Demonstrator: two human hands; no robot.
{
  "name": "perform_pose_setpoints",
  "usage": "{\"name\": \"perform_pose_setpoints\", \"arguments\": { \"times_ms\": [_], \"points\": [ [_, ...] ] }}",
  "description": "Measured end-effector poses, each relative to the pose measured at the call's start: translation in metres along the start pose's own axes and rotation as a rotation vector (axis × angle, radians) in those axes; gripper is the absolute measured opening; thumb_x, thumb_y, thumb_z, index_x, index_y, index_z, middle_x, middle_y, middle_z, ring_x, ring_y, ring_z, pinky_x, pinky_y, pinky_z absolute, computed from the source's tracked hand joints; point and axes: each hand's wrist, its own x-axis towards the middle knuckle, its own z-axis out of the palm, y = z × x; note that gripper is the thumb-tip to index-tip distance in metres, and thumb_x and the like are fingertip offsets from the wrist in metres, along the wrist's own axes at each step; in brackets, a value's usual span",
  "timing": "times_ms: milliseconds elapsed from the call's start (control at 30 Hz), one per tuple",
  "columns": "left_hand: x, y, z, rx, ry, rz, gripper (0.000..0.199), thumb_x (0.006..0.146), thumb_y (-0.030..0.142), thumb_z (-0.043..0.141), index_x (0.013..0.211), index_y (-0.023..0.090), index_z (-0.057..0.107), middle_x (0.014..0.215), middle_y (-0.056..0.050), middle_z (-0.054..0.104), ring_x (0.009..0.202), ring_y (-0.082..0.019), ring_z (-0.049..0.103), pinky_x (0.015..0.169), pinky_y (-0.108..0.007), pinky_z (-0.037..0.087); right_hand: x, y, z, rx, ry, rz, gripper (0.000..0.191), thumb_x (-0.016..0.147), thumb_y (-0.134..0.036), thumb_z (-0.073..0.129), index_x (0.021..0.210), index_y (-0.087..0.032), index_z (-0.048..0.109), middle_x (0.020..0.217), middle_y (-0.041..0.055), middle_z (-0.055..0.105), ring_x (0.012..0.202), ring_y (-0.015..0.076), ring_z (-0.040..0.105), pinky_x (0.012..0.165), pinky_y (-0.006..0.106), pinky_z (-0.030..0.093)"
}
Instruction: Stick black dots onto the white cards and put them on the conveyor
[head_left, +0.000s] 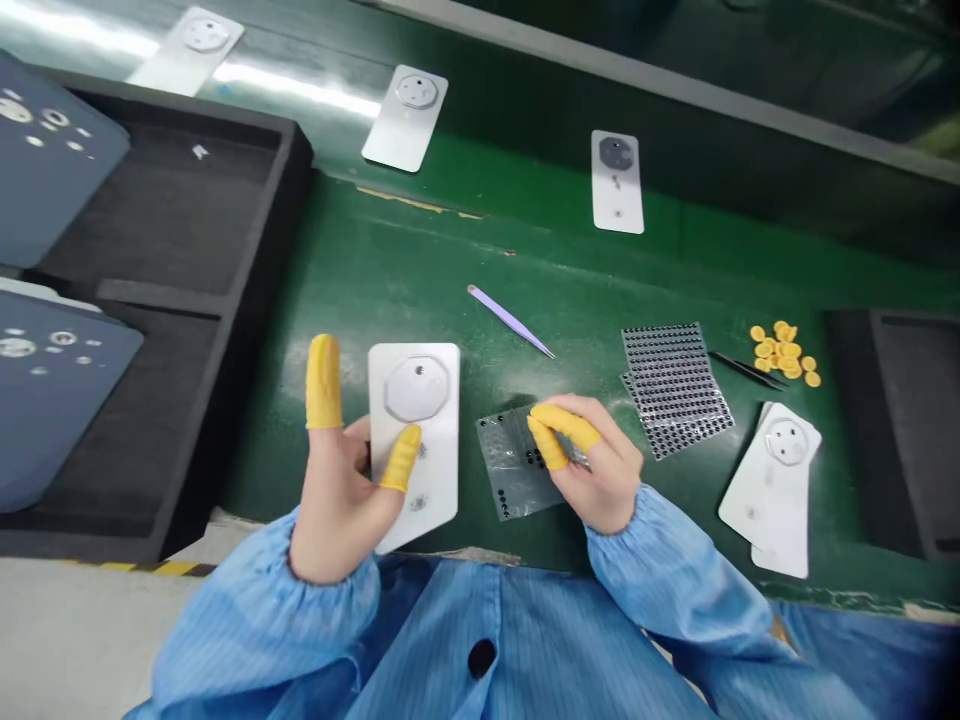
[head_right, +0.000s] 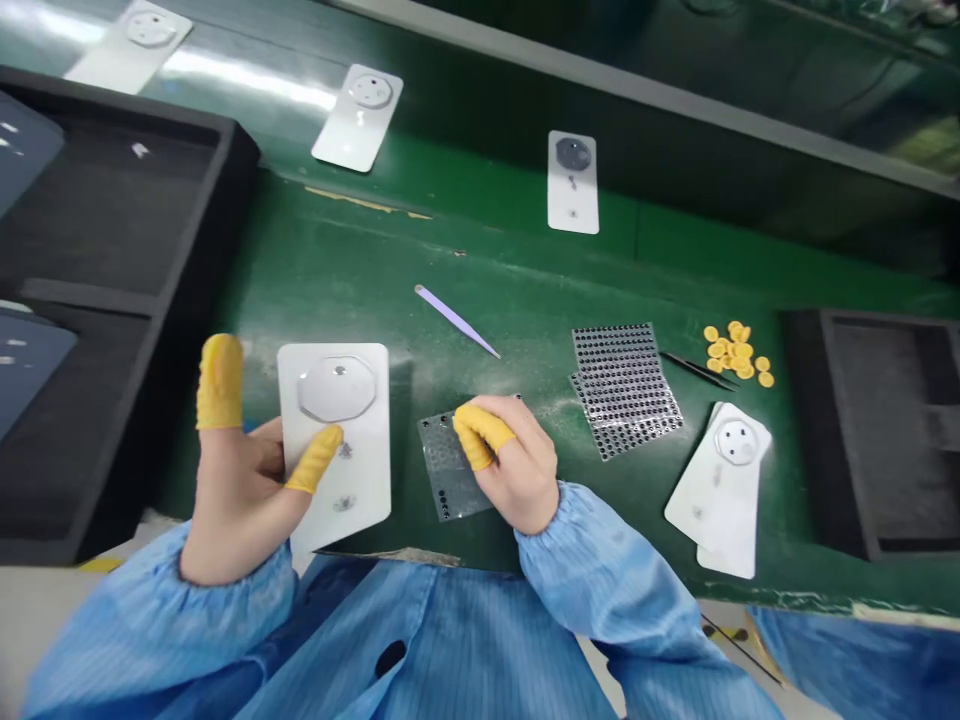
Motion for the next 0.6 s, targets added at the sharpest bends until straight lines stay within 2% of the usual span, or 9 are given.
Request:
{"name": "perform_pose_setpoints", "arguments": {
  "times_ms": [33,67,167,233,300,400,500,600],
  "points": [
    [-0.006,0.004,0.004,-0.042,-0.031,0.006,0.092,0.08,0.019,0.067,0.15,0.029,0.009,0.084,0.0,0.076,0.052,-0.017,0.067,0.047,-0.026,0.056,0.005,-0.009,-0.002,-0.009,0.008,-0.026,0.026,0.08,-0.005,0.064,0.103,-0.018,0.064,0.09,0.0072,0.068,0.083,0.0166,0.064,0.073,0.034,0.056],
    [-0.011,0.007,0.01,-0.067,-0.063,0.012,0.089,0.081,0.019,0.066,0.15,0.032,0.011,0.085,0.001,0.076,0.052,-0.016,0.067,0.047,-0.024,0.056,0.009,-0.017,-0.004,-0.007,-0.004,-0.041,0.026,0.081,-0.006,0.064,0.104,-0.019,0.063,0.09,0.0064,0.068,0.083,0.0167,0.064,0.076,0.035,0.057],
    [-0.025,0.012,0.025,-0.08,-0.041,0.034,0.057,0.078,0.017,0.069,0.13,0.034,0.052,0.088,0.002,0.076,0.066,-0.016,0.072,0.058,-0.021,0.059,0.018,-0.036,-0.008,-0.005,-0.127,-0.091,0.021,0.086,-0.009,0.056,0.106,-0.017,0.062,0.095,0.0072,0.07,0.09,0.0175,0.065,0.088,0.039,0.056],
    [-0.03,0.013,0.031,-0.056,-0.008,0.047,0.042,0.074,0.014,0.073,0.112,0.032,0.066,0.092,0.004,0.076,0.076,-0.016,0.072,0.066,-0.02,0.06,0.019,-0.04,-0.011,-0.054,-0.197,-0.154,0.021,0.089,-0.009,0.051,0.105,-0.014,0.062,0.103,0.0099,0.07,0.099,0.0191,0.064,0.093,0.043,0.054],
    [-0.032,0.012,0.032,-0.064,-0.003,0.057,0.046,0.072,0.011,0.074,0.112,0.034,0.066,0.092,0.005,0.076,0.077,-0.015,0.072,0.067,-0.02,0.06,0.015,-0.039,-0.014,-0.109,-0.221,-0.202,0.023,0.088,-0.008,0.05,0.107,-0.014,0.062,0.112,0.0115,0.068,0.11,0.0209,0.061,0.098,0.046,0.051],
    [-0.033,0.013,0.033,-0.118,0.006,0.07,0.059,0.071,0.008,0.074,0.121,0.037,0.061,0.097,0.006,0.076,0.076,-0.016,0.073,0.064,-0.021,0.061,0.008,-0.036,-0.017,-0.132,-0.259,-0.223,0.027,0.086,-0.01,0.053,0.111,-0.011,0.061,0.124,0.0154,0.063,0.124,0.0247,0.052,0.102,0.048,0.047],
    [-0.033,0.014,0.035,-0.136,0.009,0.075,0.061,0.072,0.008,0.072,0.123,0.038,0.06,0.103,0.005,0.075,0.073,-0.017,0.073,0.06,-0.023,0.062,0.005,-0.035,-0.018,-0.13,-0.263,-0.254,0.027,0.087,-0.015,0.054,0.111,-0.006,0.061,0.125,0.022,0.06,0.126,0.0291,0.05,0.099,0.05,0.05],
    [-0.034,0.014,0.037,-0.126,0.03,0.085,0.058,0.071,0.01,0.074,0.121,0.038,0.062,0.104,0.005,0.074,0.069,-0.017,0.073,0.058,-0.024,0.062,0.007,-0.036,-0.018,-0.121,-0.228,-0.255,0.027,0.088,-0.017,0.054,0.112,-0.006,0.06,0.124,0.0236,0.06,0.125,0.0294,0.051,0.094,0.049,0.054]
  ]
}}
